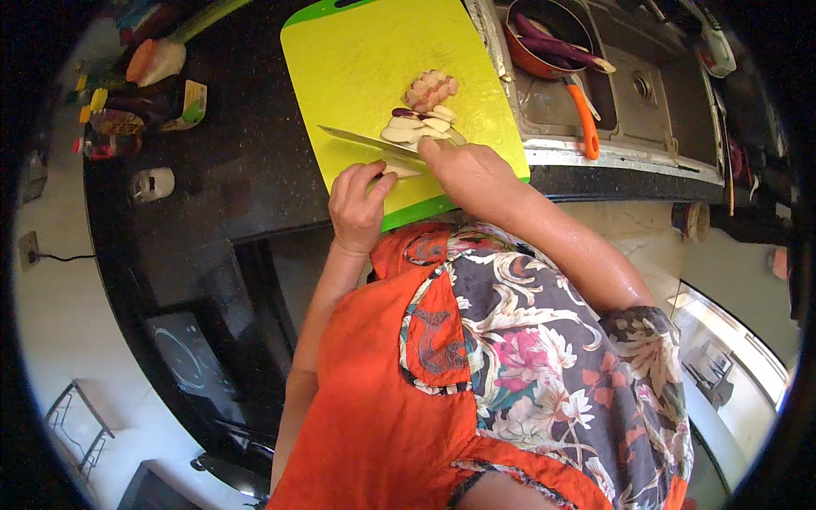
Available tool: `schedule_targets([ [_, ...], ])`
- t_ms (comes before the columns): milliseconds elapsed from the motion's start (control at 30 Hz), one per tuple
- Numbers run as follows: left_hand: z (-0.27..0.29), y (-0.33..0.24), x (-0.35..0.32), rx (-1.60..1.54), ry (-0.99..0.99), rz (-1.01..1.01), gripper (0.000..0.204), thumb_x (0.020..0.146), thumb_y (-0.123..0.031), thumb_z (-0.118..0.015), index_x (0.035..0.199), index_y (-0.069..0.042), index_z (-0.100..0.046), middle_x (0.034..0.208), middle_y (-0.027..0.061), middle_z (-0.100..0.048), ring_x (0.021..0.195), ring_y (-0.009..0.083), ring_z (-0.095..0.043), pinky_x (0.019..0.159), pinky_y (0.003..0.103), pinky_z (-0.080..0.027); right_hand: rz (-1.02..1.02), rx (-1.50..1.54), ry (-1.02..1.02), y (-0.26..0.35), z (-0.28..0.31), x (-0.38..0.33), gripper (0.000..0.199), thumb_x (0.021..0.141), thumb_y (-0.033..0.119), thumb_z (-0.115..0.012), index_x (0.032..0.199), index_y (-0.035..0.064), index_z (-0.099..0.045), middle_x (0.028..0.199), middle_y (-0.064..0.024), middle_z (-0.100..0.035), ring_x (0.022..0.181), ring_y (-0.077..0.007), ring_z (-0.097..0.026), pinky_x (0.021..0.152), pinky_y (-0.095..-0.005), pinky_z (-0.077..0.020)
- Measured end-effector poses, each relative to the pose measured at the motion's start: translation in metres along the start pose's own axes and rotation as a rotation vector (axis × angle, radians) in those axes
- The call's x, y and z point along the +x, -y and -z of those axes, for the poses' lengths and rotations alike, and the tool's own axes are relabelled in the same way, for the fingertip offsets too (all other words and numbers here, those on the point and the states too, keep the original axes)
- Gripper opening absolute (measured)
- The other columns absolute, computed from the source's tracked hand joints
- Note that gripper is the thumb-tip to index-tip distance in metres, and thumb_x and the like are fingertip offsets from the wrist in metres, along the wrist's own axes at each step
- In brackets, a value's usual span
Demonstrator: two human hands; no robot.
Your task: The person washes an eggplant under running water, then slices it into thin pieces on a yellow cutting board using a cleaver. The person repeatedly rinses the knife and hands during the process.
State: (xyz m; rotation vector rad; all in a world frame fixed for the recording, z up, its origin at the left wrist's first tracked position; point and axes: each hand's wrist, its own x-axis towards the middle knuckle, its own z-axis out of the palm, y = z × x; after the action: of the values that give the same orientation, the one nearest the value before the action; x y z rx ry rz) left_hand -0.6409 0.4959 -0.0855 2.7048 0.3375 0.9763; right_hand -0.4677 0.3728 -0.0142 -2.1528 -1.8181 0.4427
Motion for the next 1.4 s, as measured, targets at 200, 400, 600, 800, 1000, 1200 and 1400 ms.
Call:
schedule_targets([
  [200, -0.004, 0.002, -0.001, -0.076, -0.025, 0.032, 0.024, 0.067, -0.001, -0.063, 0.091, -0.006, -0.068, 0.098, 0.0080, -0.065, 0.091, 0.0272, -0.063, 0.077, 0.037, -0.053, -0.006, -0.067, 0.124, 0.009, 0.028, -0.033, 0.021, 0.081, 0.004, -0.054, 0.097, 0.0027, -0.042, 0.081, -0.0181, -0.060, 0.066, -0.0394, -0.065, 0.056, -0.0475, -0.0514],
  [400, -0.008, 0.003, -0.002, -0.086, -0.046, 0.020, 0.025, 0.067, -0.002, -0.064, 0.091, -0.006, -0.068, 0.094, 0.0084, -0.064, 0.090, 0.0275, -0.063, 0.078, 0.037, -0.054, -0.044, -0.139, 0.215, 0.011, 0.033, -0.041, 0.021, 0.081, 0.005, -0.054, 0.098, 0.0032, -0.041, 0.082, -0.0169, -0.058, 0.066, -0.0375, -0.065, 0.056, -0.0472, -0.0514],
  [600, -0.006, 0.003, 0.002, -0.089, -0.022, 0.025, 0.024, 0.067, -0.002, -0.064, 0.090, -0.006, -0.068, 0.093, 0.0085, -0.063, 0.089, 0.0278, -0.062, 0.076, 0.037, -0.053, 0.030, -0.107, 0.133, 0.010, 0.013, -0.017, 0.020, 0.082, 0.004, -0.054, 0.097, 0.0020, -0.042, 0.078, -0.0177, -0.060, 0.065, -0.0380, -0.065, 0.054, -0.0467, -0.0521],
  [800, -0.004, 0.003, -0.003, -0.048, 0.003, 0.028, 0.023, 0.068, -0.002, -0.064, 0.090, -0.006, -0.068, 0.094, 0.0090, -0.062, 0.087, 0.0282, -0.062, 0.073, 0.037, -0.053, 0.033, -0.034, 0.016, 0.010, -0.009, 0.016, 0.017, 0.082, 0.004, -0.054, 0.096, 0.0018, -0.045, 0.077, -0.0207, -0.064, 0.070, -0.0390, -0.067, 0.056, -0.0474, -0.0527],
  [1000, -0.001, 0.004, -0.005, -0.105, -0.009, 0.072, 0.025, 0.068, -0.001, -0.063, 0.093, -0.006, -0.067, 0.094, 0.0090, -0.062, 0.087, 0.0274, -0.062, 0.072, 0.036, -0.053, -0.063, 0.017, 0.012, 0.001, 0.007, 0.001, 0.016, 0.083, 0.004, -0.054, 0.096, 0.0017, -0.044, 0.069, -0.0236, -0.062, 0.070, -0.0415, -0.066, 0.059, -0.0502, -0.0516],
  [1200, -0.004, 0.002, 0.004, -0.122, -0.004, 0.055, 0.025, 0.068, 0.002, -0.065, 0.092, -0.006, -0.068, 0.090, 0.0094, -0.063, 0.086, 0.0281, -0.063, 0.073, 0.038, -0.053, -0.050, -0.076, 0.112, 0.008, 0.023, -0.033, 0.017, 0.082, 0.003, -0.052, 0.096, 0.0024, -0.042, 0.079, -0.0202, -0.061, 0.068, -0.0401, -0.064, 0.057, -0.0486, -0.0510],
  [1400, -0.006, 0.004, 0.004, -0.080, -0.002, 0.013, 0.022, 0.068, -0.004, -0.063, 0.089, -0.005, -0.069, 0.091, 0.0082, -0.062, 0.087, 0.0257, -0.062, 0.073, 0.034, -0.053, -0.046, -0.085, 0.169, 0.008, 0.032, -0.041, 0.017, 0.082, 0.003, -0.051, 0.097, 0.0030, -0.042, 0.081, -0.0182, -0.060, 0.067, -0.0381, -0.065, 0.057, -0.0472, -0.0516],
])
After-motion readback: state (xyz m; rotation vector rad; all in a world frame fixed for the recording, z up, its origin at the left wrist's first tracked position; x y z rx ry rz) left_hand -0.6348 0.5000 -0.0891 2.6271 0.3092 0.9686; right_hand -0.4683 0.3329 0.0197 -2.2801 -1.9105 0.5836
